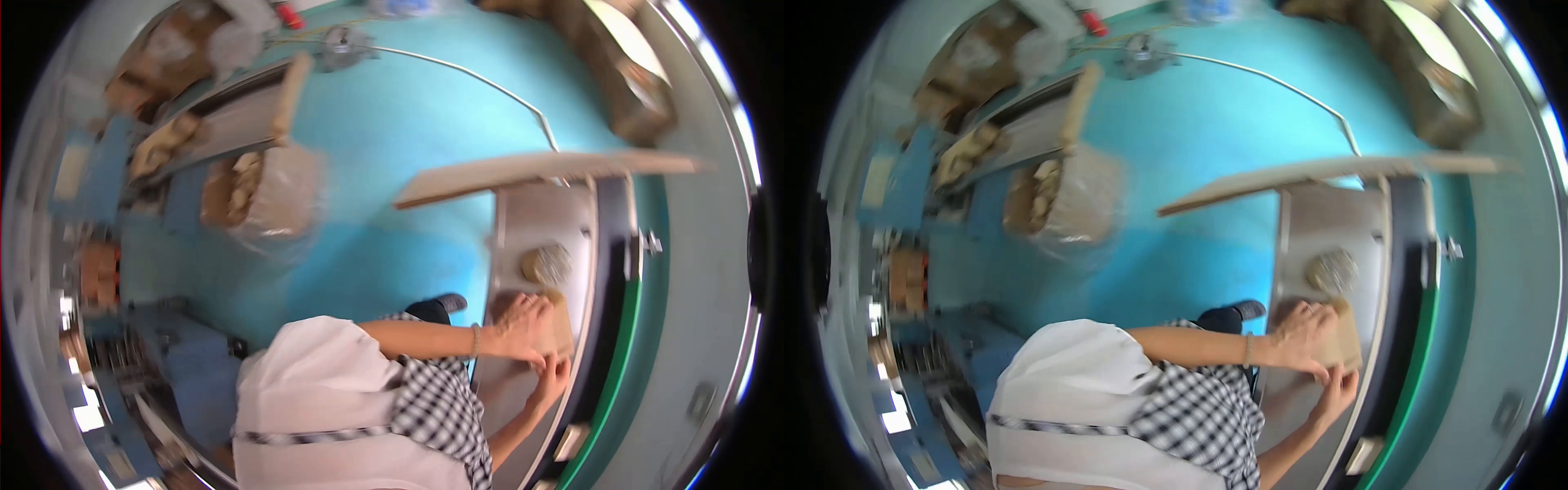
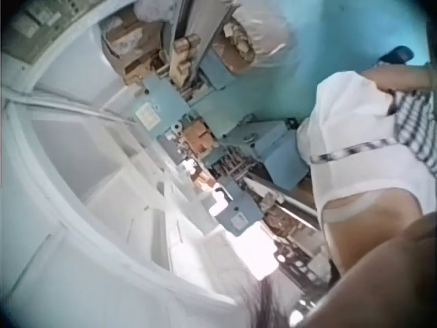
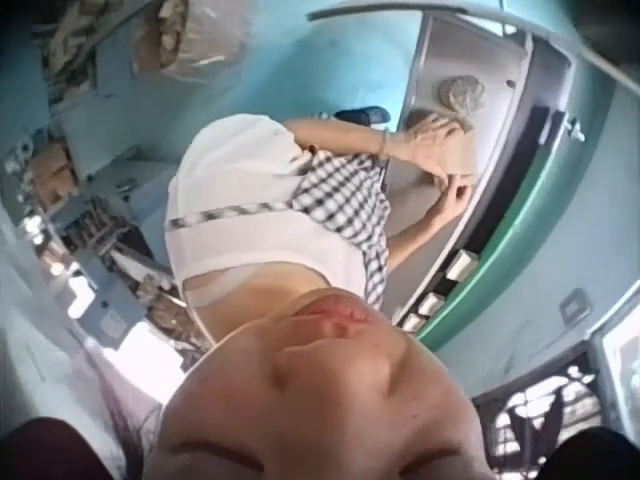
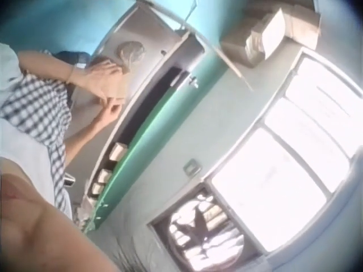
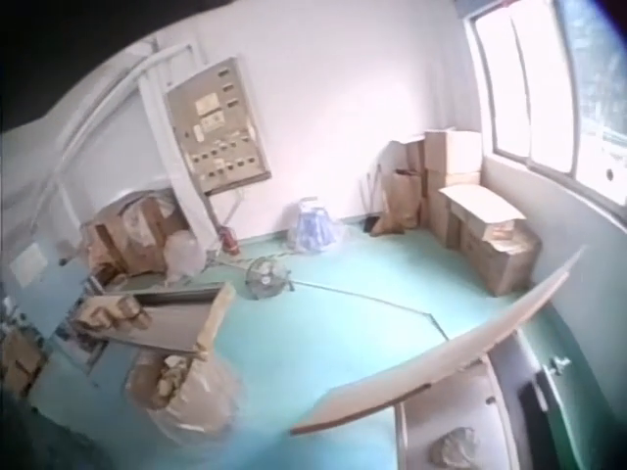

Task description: The recorder is picking up accordion-folded paper products from a machine, inspecting them, and placing them into boxes.

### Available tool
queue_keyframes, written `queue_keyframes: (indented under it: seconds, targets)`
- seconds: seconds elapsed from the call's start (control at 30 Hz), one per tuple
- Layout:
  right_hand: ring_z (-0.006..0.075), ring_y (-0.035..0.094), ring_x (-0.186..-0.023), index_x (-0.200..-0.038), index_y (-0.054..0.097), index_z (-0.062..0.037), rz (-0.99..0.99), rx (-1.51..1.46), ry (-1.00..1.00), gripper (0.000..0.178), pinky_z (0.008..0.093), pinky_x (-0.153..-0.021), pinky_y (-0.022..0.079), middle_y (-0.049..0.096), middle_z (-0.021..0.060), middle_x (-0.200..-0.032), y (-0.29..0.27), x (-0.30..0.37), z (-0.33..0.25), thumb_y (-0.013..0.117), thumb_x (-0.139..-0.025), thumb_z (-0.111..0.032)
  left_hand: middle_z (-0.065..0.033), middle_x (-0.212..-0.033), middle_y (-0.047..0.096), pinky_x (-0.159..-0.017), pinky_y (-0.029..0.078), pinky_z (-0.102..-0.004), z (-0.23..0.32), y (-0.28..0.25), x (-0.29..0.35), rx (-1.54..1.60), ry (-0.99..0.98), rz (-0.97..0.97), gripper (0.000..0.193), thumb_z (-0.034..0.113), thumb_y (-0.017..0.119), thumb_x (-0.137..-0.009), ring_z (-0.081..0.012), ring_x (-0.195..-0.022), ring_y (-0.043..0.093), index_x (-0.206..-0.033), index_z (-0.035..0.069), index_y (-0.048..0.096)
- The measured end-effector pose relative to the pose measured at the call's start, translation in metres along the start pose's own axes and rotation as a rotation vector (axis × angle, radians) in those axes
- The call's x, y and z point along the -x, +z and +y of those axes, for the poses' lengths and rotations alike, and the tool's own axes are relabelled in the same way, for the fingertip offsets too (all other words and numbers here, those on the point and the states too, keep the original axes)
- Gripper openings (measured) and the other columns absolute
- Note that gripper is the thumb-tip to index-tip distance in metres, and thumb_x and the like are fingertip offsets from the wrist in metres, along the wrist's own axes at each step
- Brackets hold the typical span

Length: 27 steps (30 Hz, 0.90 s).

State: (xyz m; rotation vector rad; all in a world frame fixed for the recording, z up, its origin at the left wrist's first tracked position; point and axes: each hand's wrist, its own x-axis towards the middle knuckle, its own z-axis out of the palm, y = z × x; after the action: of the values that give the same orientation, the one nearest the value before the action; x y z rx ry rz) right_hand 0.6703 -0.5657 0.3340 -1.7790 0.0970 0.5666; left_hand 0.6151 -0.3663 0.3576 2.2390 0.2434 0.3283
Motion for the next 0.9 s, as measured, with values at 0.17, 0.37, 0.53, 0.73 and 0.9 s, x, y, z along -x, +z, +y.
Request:
queue_keyframes:
  seconds: [0.17, 0.37, 0.53, 0.73, 0.9]
  targets:
    - [0.0063, 0.056, -0.078, -0.115, 0.065, -0.0014, 0.109, -0.063, -0.025, 0.027, 0.0219, -0.065, 0.044, 0.063, -0.0012, -0.091, 0.018, 0.047, -0.04, 0.068, -0.093, -0.017, -0.0166, -0.135, 0.052, -0.096, 0.04, -0.0502, 0.047, -0.022, -0.01, -0.26, -0.159, -0.33, 0.104, 0.056, 0.08, -0.065, -0.0354, -0.123, 0.05, -0.146, 0.007, 0.038]
    - [0.0078, 0.06, -0.075, -0.115, 0.059, -0.0036, 0.639, -0.912, 0.023, 0.027, 0.0222, -0.064, 0.05, 0.066, 0.0044, -0.1, -0.038, 0.049, 0.009, 0.063, -0.099, -0.025, -0.0199, -0.13, 0.056, -0.094, 0.046, -0.0528, 0.058, -0.007, 0.004, -0.262, 0.082, -0.272, 0.098, 0.036, 0.087, -0.067, -0.0409, -0.117, 0.055, -0.146, 0.007, 0.035]
    - [0.0118, 0.063, -0.088, -0.121, 0.059, -0.0036, 0.575, -0.229, -0.039, 0.037, 0.0262, -0.073, 0.052, 0.065, 0.0046, -0.099, 0.014, 0.069, 0.014, 0.065, -0.099, -0.032, -0.0294, -0.133, 0.053, -0.103, 0.044, -0.0495, 0.055, 0.028, 0.003, 0.229, 0.017, -0.398, 0.092, 0.034, 0.084, -0.077, -0.0431, -0.125, 0.052, -0.146, 0.003, 0.032]
    - [0.0108, 0.059, -0.103, -0.126, 0.061, -0.0024, 0.485, -0.779, -0.021, 0.04, 0.0281, -0.082, 0.05, 0.066, 0.0065, -0.106, 0.026, 0.038, 0.03, 0.069, -0.097, -0.03, -0.032, -0.136, 0.048, -0.105, 0.043, -0.0479, 0.032, 0.037, -0.009, 0.07, 0.143, -0.422, 0.108, 0.036, 0.089, -0.071, -0.0453, -0.126, 0.05, -0.147, -0.002, 0.023]
    - [0.0099, 0.062, -0.093, -0.128, 0.059, 0.0, 0.358, -0.677, 0.087, 0.043, 0.0246, -0.074, 0.051, 0.067, 0.0057, -0.106, 0.029, 0.024, 0.042, 0.069, -0.096, -0.027, -0.0319, -0.138, 0.046, -0.105, 0.042, -0.0482, 0.016, 0.043, -0.023, -0.001, 0.158, -0.41, 0.113, 0.035, 0.091, -0.068, -0.045, -0.126, 0.05, -0.148, -0.002, 0.02]
